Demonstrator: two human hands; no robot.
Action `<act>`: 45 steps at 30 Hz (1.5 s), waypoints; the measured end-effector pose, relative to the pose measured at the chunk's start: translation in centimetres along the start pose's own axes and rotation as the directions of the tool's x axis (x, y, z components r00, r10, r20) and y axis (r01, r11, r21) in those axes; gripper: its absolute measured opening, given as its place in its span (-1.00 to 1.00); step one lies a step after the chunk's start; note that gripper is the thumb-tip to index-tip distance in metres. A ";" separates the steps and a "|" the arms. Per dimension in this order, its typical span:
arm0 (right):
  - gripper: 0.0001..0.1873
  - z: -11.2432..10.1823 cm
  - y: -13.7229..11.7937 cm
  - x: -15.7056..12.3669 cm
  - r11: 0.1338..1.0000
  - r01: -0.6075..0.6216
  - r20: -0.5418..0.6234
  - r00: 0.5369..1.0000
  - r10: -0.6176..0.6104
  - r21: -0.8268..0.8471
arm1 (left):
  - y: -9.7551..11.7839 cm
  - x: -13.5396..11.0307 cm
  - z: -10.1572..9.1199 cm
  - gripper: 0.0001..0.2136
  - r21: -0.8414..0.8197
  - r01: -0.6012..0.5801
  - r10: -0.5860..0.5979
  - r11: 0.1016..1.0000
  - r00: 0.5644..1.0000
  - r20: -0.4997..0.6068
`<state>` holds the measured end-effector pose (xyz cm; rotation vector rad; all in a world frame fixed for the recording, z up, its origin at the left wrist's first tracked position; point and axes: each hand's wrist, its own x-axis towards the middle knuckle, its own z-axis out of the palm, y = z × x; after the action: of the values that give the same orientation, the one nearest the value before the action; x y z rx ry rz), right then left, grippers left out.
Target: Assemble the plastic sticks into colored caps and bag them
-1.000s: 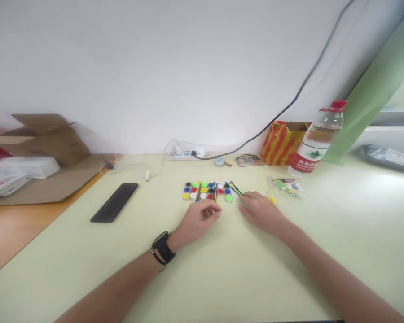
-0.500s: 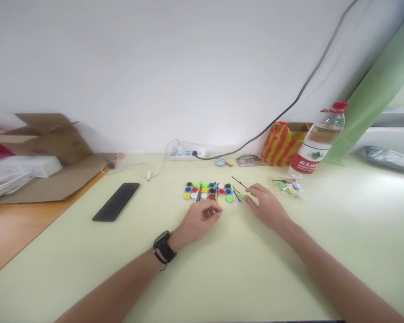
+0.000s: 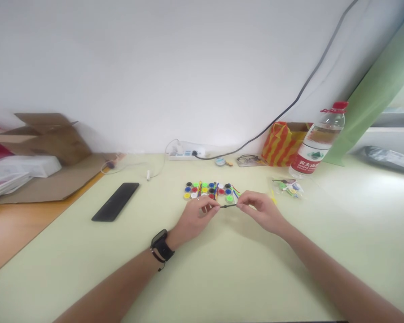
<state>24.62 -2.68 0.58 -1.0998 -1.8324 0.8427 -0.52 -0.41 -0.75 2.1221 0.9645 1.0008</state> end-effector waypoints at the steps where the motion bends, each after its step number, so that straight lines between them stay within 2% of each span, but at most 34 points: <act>1: -0.80 0.1 0.1 0.0 0.999 -0.020 0.001 1.000 0.020 0.028 | -0.1 0.0 0.0 -0.83 -0.005 0.011 -0.011 1.000 1.000 0.026; 6: -0.75 0.4 0.6 0.2 0.979 -0.090 0.005 0.996 0.090 0.185 | -0.5 -0.2 0.3 -0.81 -0.017 0.055 -0.054 0.998 0.998 0.031; 10: -0.75 0.0 1.4 0.4 0.987 -0.080 -0.029 0.996 0.084 0.137 | -0.3 -0.3 0.3 -0.81 -0.033 0.068 -0.067 0.997 0.997 0.031; 12: -0.76 -0.8 2.0 0.5 0.998 -0.047 -0.167 0.985 0.055 0.050 | -0.1 -0.3 0.3 -0.77 -0.038 0.064 -0.063 0.997 0.998 0.012; 14: -0.80 -1.8 2.6 0.6 0.994 -0.034 -0.357 0.934 -0.006 -0.106 | -0.1 -0.3 0.3 -0.73 -0.031 0.062 -0.063 0.998 0.998 -0.026; 16: -0.87 -2.9 3.5 0.8 0.956 -0.065 -0.464 0.882 -0.080 -0.287 | -0.1 -0.3 0.3 -0.72 -0.022 0.062 -0.063 0.998 0.997 -0.049; 17: -0.90 -3.3 3.9 0.8 0.926 -0.090 -0.462 0.882 -0.096 -0.366 | -0.2 -0.3 0.3 -0.74 -0.020 0.061 -0.062 0.998 0.997 -0.046; 18: -0.91 -3.6 4.3 0.8 0.891 -0.120 -0.426 0.900 -0.088 -0.438 | -0.2 -0.3 0.3 -0.75 -0.019 0.057 -0.058 0.998 0.998 -0.034; 21: -0.87 -3.8 5.1 0.9 0.754 -0.191 -0.260 0.965 0.029 -0.628 | -0.3 -0.3 0.3 -0.80 0.004 0.036 -0.036 0.999 0.999 0.008; 24: -0.87 -3.3 5.0 0.8 0.672 -0.186 -0.181 0.980 0.078 -0.717 | -0.2 -0.4 0.3 -0.82 0.020 0.018 -0.019 1.000 0.999 0.028; 28: -0.83 -2.4 4.6 0.7 0.685 -0.141 -0.117 0.990 0.082 -0.715 | -0.2 -0.5 0.3 -0.84 0.021 0.015 -0.016 1.000 0.999 0.039; 31: -0.84 -1.7 4.8 0.7 0.663 -0.136 -0.090 0.991 0.103 -0.736 | -0.3 -0.5 0.4 -0.85 0.030 0.008 -0.010 1.000 0.998 0.056; 38: -0.84 -0.6 5.2 0.9 0.637 -0.162 -0.146 0.986 0.079 -0.753 | 0.0 -0.4 0.4 -0.88 0.043 0.003 -0.007 0.999 0.997 0.080; 42: -0.89 -0.8 4.7 0.9 0.690 -0.186 -0.200 0.978 0.062 -0.699 | 0.0 -0.4 0.3 -0.89 0.041 -0.001 -0.002 0.999 0.996 0.084; 45: -0.90 -1.3 4.2 0.8 0.785 -0.201 -0.257 0.965 0.054 -0.587 | -0.1 -0.4 0.3 -0.89 0.039 0.002 -0.005 0.999 0.997 0.082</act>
<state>27.05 -0.13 -2.17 -1.6653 -1.8901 0.1546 -0.48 -0.76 -1.13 2.1749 0.9549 0.8927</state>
